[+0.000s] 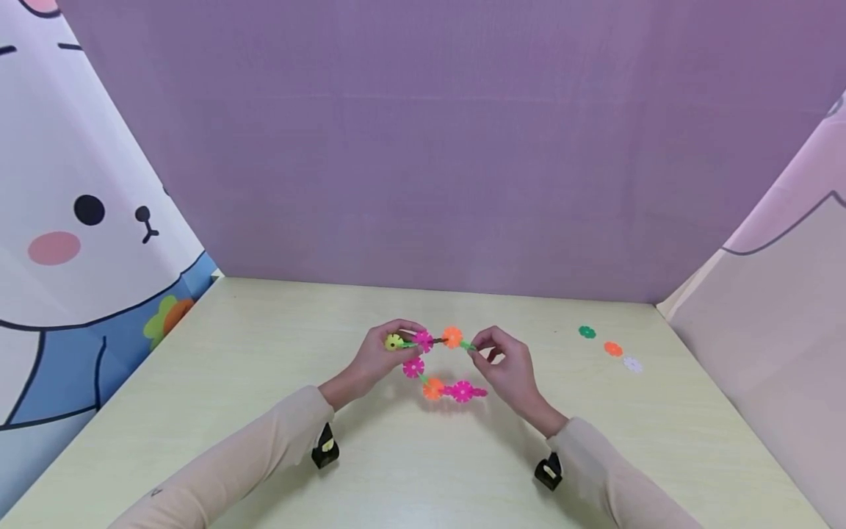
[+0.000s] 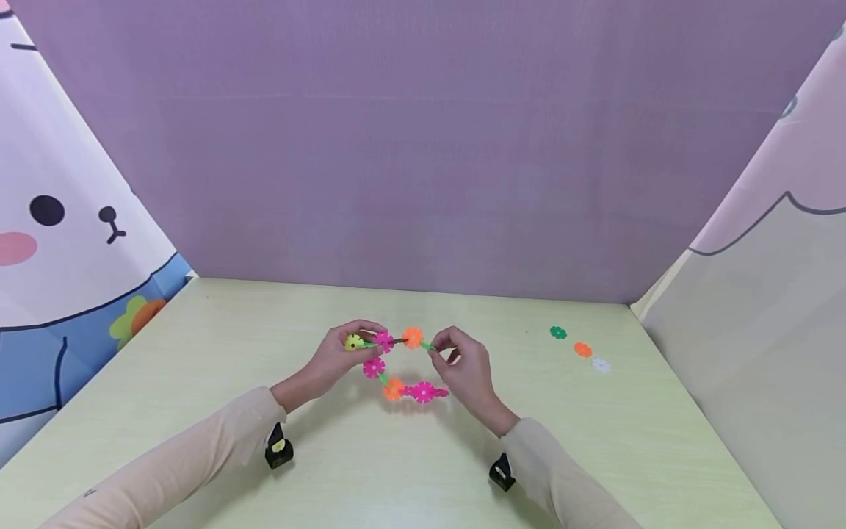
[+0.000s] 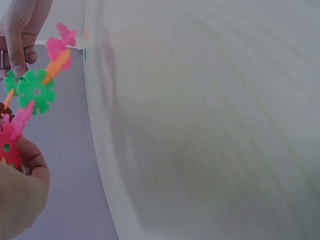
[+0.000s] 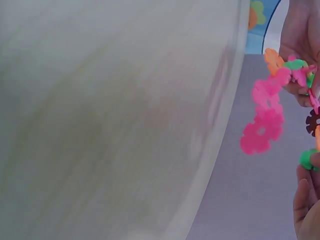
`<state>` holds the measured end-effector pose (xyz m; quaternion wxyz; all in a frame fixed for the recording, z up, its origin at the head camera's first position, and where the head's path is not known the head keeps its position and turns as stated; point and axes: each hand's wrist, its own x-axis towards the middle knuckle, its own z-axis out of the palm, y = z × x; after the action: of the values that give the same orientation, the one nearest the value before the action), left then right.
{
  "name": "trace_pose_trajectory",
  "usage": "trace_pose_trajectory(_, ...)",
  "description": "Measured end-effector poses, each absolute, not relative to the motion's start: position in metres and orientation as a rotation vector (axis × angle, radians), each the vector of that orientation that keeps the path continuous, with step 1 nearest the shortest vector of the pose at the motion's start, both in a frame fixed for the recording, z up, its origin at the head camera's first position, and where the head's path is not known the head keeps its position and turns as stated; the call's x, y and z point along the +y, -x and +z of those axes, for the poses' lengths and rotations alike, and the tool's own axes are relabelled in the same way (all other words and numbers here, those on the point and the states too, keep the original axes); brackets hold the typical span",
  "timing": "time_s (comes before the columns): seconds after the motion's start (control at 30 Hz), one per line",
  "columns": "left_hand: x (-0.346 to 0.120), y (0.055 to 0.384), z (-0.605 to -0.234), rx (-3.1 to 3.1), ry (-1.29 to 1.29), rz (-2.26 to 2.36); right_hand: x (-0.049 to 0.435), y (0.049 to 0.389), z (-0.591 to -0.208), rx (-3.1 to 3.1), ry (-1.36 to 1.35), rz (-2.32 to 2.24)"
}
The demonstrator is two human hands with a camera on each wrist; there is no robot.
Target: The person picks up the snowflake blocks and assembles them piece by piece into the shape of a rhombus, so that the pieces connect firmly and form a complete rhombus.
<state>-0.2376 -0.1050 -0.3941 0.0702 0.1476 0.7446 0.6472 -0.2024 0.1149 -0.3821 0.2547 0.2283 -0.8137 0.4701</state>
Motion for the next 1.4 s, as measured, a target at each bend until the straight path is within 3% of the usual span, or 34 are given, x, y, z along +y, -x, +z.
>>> trace_pose_trajectory(0.83, -0.104, 0.246, -0.408, 2.288, -0.527, 1.908, 0.118, 0.211, -0.387, -2.162, -0.650, 1.309)
trace_pose_trajectory(1.4, -0.104, 0.238, -0.386, 2.365, -0.767, 1.734, 0.114, 0.209, -0.384, -2.181, -0.727, 1.286)
